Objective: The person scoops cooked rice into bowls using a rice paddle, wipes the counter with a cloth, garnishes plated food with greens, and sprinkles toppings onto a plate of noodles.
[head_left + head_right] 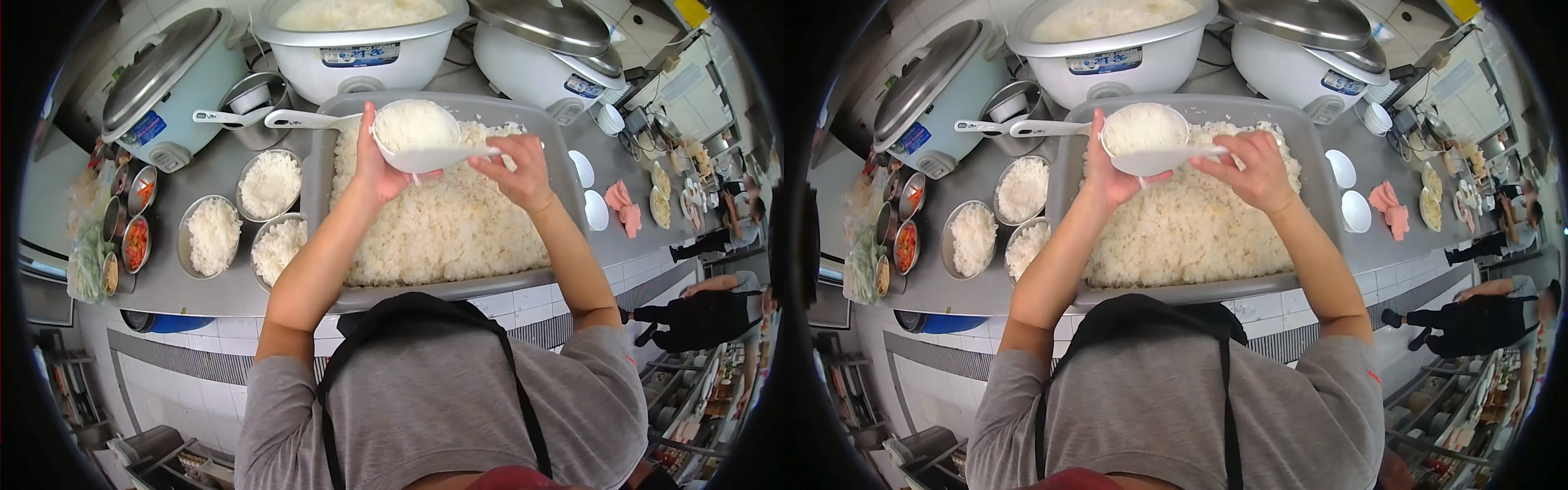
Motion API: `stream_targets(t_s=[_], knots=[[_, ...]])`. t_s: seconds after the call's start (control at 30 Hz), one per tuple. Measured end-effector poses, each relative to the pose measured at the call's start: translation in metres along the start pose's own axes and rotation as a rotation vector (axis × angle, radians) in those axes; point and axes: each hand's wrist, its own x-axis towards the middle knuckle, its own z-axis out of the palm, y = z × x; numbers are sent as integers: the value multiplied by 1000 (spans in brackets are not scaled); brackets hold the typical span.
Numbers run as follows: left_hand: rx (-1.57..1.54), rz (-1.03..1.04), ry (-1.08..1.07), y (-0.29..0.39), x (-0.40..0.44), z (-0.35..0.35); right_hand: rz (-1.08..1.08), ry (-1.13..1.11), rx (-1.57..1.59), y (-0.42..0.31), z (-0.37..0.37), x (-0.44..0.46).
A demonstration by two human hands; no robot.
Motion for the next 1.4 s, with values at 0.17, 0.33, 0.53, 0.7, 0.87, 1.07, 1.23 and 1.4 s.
stream_targets(t_s=[0.17, 0.33, 0.53, 0.7, 0.87, 1.07, 1.23, 1.4], knots=[[164, 32, 68, -4, -3, 1, 247, -131, 152, 1, 2, 13], [224, 156, 218, -8, 2, -7, 203, -199, -38, -11, -9, 29], [174, 330, 213, -11, 6, -10, 245, -249, -41, -15, -5, 37], [193, 337, 216, -10, 5, -6, 448, -322, 206, -20, -14, 46], [192, 331, 336, -9, 4, -13, 128, -340, -88, -39, -21, 64], [75, 420, 280, -6, 5, -15, 340, -293, 68, -32, 0, 61], [52, 407, 247, -3, 10, -17, 726, -330, 628, -18, -6, 64], [6, 407, 38, -4, 7, -12, 461, -417, 486, -3, -13, 61]])
